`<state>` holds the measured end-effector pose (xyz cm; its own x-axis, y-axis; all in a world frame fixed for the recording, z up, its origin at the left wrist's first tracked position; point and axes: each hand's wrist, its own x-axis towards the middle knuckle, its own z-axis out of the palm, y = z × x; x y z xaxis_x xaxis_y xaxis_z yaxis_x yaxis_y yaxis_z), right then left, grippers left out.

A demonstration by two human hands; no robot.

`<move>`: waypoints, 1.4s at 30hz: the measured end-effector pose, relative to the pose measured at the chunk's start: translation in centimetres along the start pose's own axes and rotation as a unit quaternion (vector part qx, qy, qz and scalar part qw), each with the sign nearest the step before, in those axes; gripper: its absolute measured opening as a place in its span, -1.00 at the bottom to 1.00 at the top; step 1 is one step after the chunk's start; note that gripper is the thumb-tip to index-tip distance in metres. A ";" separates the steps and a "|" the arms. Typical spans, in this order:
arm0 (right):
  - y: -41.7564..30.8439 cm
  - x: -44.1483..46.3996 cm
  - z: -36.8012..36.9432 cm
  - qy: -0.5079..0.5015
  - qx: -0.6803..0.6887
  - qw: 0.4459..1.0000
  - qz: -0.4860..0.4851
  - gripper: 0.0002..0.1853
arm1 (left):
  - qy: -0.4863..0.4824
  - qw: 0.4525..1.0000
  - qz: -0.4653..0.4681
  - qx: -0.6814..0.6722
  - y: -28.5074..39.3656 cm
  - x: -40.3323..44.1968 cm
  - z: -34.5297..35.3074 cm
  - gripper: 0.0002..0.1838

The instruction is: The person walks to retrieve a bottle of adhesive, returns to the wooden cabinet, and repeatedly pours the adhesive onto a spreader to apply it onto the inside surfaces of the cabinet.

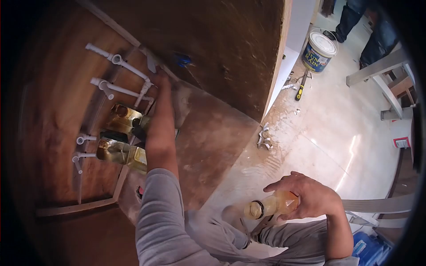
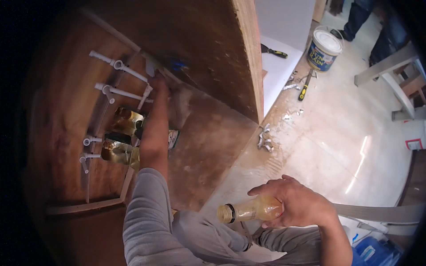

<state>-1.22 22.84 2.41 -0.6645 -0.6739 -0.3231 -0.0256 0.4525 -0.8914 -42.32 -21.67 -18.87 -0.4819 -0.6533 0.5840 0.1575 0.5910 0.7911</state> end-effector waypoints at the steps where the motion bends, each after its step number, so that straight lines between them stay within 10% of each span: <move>1: 0.4 -0.1 0.1 0.005 0.001 1.000 -0.002 -0.34 | -0.014 0.999 -0.032 -0.033 0.0 -0.8 0.2 -0.47; 3: 0.9 -0.2 0.1 0.004 0.001 1.000 0.003 -0.33 | -0.063 0.976 -0.158 -0.139 4.1 -4.2 -1.0 -0.50; 6: 0.8 0.5 -0.1 -0.010 -0.003 1.000 0.005 -0.33 | -0.194 0.977 -0.089 0.016 4.5 -9.0 -4.5 -0.52; 9: 0.4 1.0 0.0 -0.010 -0.005 1.000 -0.005 -0.33 | -0.263 0.944 -0.150 -0.134 3.7 -16.1 -9.7 -0.58; 11: 0.3 1.2 0.1 0.004 0.002 1.000 -0.017 -0.33 | -0.266 0.939 -0.214 0.033 5.1 -16.6 -11.7 -0.65; 14: -0.1 0.9 0.2 0.011 -0.009 1.000 -0.008 -0.34 | -0.118 0.921 -0.325 -0.176 4.3 -13.2 -9.4 -0.68; 23: -0.7 -0.5 1.0 0.016 -0.033 0.999 -0.036 -0.34 | -0.170 0.940 -0.260 -0.142 3.5 -16.2 -3.4 -0.65; 34: -4.1 -3.2 3.7 0.035 -0.057 0.995 -0.072 -0.34 | -0.272 0.833 -0.425 -0.225 10.4 -18.7 -8.5 -0.57; 42: -5.0 -5.2 6.1 0.017 -0.087 0.991 -0.105 -0.35 | -0.303 0.828 -0.337 -0.332 26.2 -14.1 -11.7 -0.70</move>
<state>6.89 20.55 6.61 -0.6557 -0.7450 -0.1228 -0.2917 0.4000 -0.8689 -21.31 -2.49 -4.28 -0.9648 -0.2535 -0.0704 0.0184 -0.3320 0.9431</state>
